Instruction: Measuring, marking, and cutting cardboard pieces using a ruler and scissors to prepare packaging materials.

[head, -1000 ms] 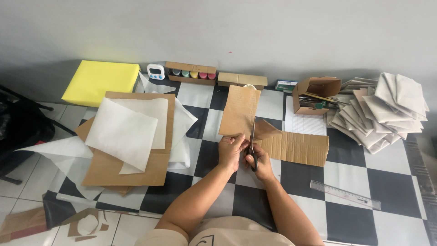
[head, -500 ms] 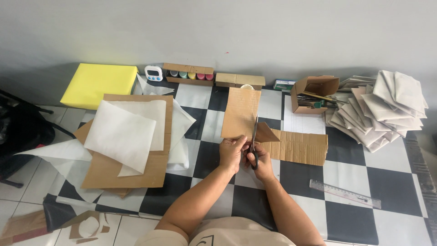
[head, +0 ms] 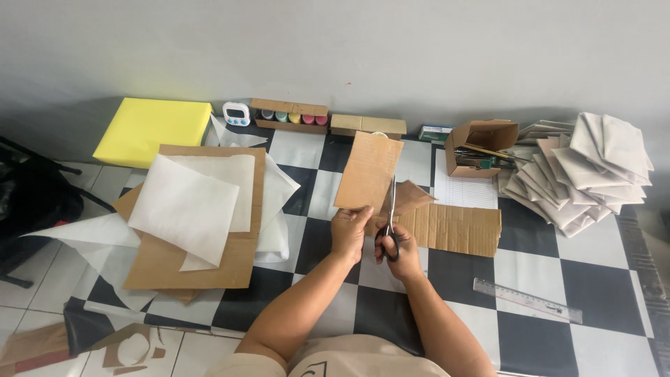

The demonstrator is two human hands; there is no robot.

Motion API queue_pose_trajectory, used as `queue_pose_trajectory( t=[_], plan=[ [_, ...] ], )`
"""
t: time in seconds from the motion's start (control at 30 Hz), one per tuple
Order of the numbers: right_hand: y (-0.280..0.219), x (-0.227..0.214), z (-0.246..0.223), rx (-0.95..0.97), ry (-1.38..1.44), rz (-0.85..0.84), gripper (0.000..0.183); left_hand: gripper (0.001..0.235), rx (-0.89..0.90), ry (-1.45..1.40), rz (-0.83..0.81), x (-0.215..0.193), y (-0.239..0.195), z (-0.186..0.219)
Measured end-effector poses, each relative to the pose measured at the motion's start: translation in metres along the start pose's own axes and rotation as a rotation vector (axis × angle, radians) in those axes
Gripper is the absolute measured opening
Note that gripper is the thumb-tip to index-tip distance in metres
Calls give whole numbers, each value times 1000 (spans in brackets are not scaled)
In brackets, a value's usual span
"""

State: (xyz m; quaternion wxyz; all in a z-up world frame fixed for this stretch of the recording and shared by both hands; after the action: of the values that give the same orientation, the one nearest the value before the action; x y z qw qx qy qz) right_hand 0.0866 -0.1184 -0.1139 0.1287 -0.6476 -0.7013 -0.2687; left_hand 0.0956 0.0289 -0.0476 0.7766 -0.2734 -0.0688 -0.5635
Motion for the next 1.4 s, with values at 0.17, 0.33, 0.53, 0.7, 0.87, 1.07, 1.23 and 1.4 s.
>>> queue_pose_trajectory(
  t=[0.17, 0.33, 0.53, 0.7, 0.87, 1.07, 1.23, 1.4],
  plan=[
    [9, -8, -26, -31, 31, 56, 57, 16, 60, 82, -7, -13, 6, 34],
    [14, -11, -54, -89, 8, 135, 70, 7, 185, 279, -7, -33, 13, 72],
    [12, -15, -69, -153, -318, 232, 52, 15, 177, 271, 36, -42, 11, 94],
    [7, 2, -48, 30, -136, 166, 46, 20, 121, 154, 103, -44, 13, 90],
    [1, -1, -30, 64, -232, 151, 46, 22, 92, 100, 108, -30, 5, 89],
    [6, -10, -52, 22, -582, 164, 42, 20, 121, 7, 157, -50, 36, 68],
    [20, 7, -94, -199, -1367, 39, 54, 21, 216, -14, 277, -88, 21, 128],
    [20, 36, -57, -51, -1685, -335, 74, 23, 108, 17, 327, -114, 31, 111]
  ],
)
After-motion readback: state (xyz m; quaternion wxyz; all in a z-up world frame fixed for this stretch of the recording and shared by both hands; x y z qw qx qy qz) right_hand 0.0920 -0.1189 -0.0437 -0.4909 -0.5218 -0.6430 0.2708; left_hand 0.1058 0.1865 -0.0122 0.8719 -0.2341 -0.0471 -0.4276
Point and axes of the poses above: each hand's wrist, its own y-axis towards the middle knuckle, its own x-axis out of the palm, z = x × y, the point moved 10 cm from there along y, towards the middle knuckle, and after that the axes turned 9 degrees about -x, right-handed, at the moved point
